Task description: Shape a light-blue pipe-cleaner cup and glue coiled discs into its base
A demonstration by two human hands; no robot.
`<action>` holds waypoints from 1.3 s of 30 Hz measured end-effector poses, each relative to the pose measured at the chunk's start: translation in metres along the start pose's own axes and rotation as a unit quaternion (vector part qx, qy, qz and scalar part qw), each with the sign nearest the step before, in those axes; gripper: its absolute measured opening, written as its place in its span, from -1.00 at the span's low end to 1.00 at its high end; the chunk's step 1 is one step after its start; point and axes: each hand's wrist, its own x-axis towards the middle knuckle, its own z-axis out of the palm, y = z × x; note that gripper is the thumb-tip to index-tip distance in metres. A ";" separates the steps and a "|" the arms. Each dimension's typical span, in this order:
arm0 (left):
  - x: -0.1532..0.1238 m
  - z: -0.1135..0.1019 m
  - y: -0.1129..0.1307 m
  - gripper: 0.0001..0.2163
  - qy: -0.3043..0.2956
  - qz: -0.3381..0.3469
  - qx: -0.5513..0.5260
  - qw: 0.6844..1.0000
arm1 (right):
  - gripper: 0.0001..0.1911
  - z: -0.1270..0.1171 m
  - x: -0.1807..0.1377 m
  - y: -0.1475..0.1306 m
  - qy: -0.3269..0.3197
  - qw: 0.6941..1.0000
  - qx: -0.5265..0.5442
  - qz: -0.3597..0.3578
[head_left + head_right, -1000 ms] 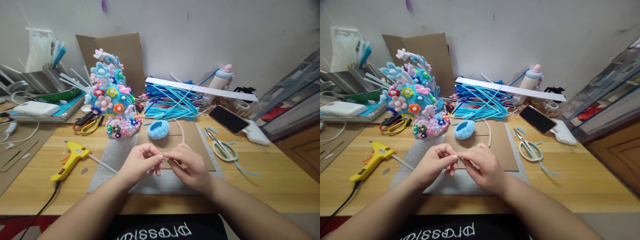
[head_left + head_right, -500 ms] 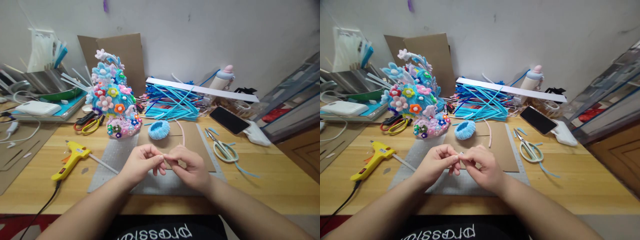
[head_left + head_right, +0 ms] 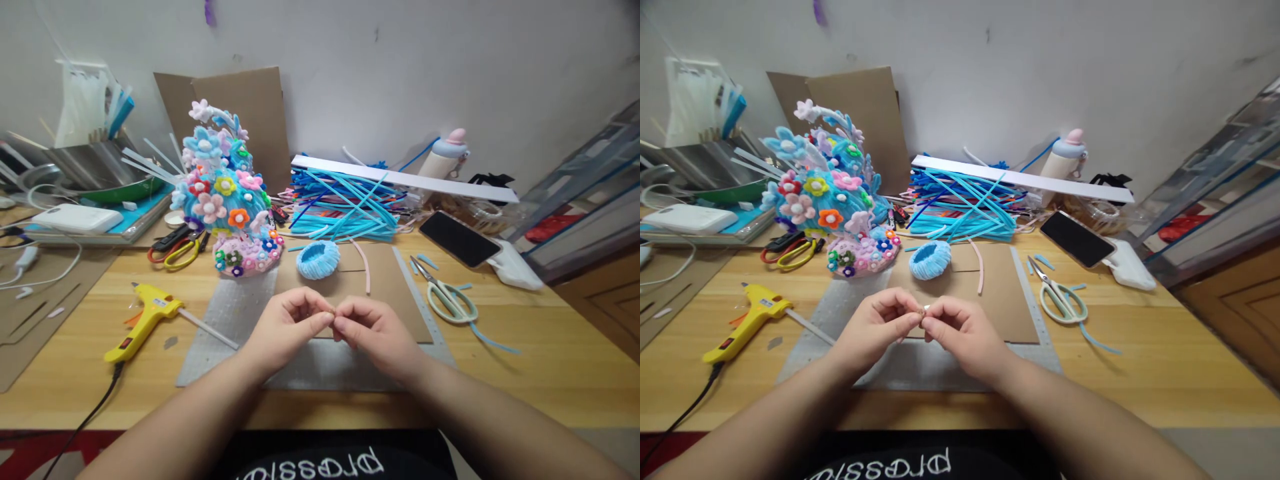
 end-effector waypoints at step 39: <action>0.003 -0.004 0.002 -0.81 0.079 -0.028 0.005 0.996 | -0.81 -0.007 0.002 -0.005 -0.008 0.998 0.009 0.060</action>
